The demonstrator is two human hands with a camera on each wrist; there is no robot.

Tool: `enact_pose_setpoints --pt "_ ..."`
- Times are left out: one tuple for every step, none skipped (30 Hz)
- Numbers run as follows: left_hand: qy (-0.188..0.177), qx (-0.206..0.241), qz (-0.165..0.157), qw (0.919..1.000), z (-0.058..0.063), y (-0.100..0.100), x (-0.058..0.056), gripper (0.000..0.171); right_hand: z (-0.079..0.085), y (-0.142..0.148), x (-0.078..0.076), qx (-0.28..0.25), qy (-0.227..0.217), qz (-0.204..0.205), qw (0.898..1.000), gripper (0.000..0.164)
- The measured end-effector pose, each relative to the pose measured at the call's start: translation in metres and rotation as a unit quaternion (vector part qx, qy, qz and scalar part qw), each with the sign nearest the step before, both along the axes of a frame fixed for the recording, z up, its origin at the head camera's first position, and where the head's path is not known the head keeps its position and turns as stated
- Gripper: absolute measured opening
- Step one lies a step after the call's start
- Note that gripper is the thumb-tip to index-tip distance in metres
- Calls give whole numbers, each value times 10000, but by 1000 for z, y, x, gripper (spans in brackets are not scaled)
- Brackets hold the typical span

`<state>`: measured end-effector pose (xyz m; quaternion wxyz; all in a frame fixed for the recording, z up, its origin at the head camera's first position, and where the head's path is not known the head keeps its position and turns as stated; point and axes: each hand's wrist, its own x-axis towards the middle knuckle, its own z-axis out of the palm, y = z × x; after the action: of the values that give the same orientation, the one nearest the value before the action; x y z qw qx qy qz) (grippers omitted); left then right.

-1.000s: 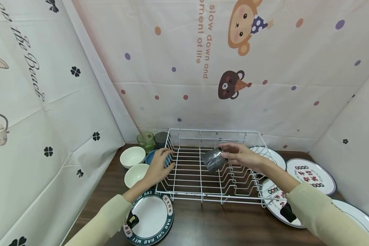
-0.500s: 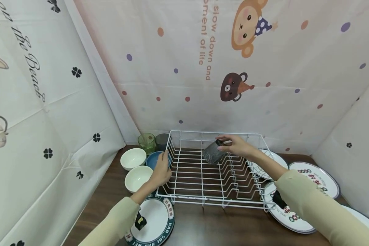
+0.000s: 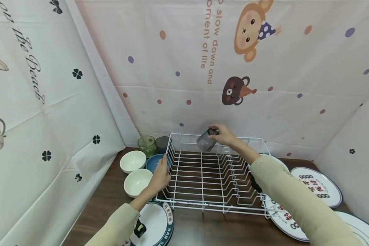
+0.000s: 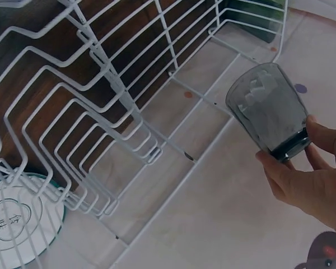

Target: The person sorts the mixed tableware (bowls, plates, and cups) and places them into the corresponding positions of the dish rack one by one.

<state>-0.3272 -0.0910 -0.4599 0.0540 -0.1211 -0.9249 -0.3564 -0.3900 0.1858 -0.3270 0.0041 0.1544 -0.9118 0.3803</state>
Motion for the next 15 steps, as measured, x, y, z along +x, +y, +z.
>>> enact_pose_setpoints --pt "13 7 -12 10000 1 1 -1 86 -1 -1 -3 40 73 -45 10000 48" --pt "44 15 -29 10000 1 1 -2 85 -1 -2 -6 80 173 -74 9998 47" --pt "69 16 -39 10000 2 2 -2 84 -2 -2 -8 136 238 -113 9996 47" --pt "96 32 -53 9999 2 3 -3 83 -4 -2 -11 194 310 -145 9992 47" --pt "97 39 -64 9999 2 4 -3 83 -5 -1 -14 268 373 -185 9988 47" --pt "104 56 -75 9999 2 4 -4 82 -7 -1 -16 334 402 -240 9983 47" --pt "105 81 -79 9999 1 4 -4 82 -9 0 -18 367 437 -280 9980 47" --pt "110 109 -78 9999 1 4 -4 81 -11 1 -20 382 454 -314 9977 47" --pt "101 135 -63 9998 0 4 -4 80 -14 1 -23 399 439 -338 9977 47" --pt "101 159 -57 9998 0 3 -3 80 -17 1 -25 424 471 -341 9974 47" --pt "90 171 -37 9998 0 2 -3 80 -20 1 -27 475 508 -328 9970 47" --pt "89 189 -24 9998 -1 1 -2 79 -22 1 -29 516 531 -310 9968 47" --pt "78 200 -6 9998 -1 0 -1 79 -25 1 -31 562 551 -277 9965 46" --pt "71 217 8 9997 -1 -1 -1 78 -28 1 -32 634 575 -235 9961 46" --pt "68 219 23 9997 -1 -2 0 78 -31 2 -33 706 584 -197 9956 46"
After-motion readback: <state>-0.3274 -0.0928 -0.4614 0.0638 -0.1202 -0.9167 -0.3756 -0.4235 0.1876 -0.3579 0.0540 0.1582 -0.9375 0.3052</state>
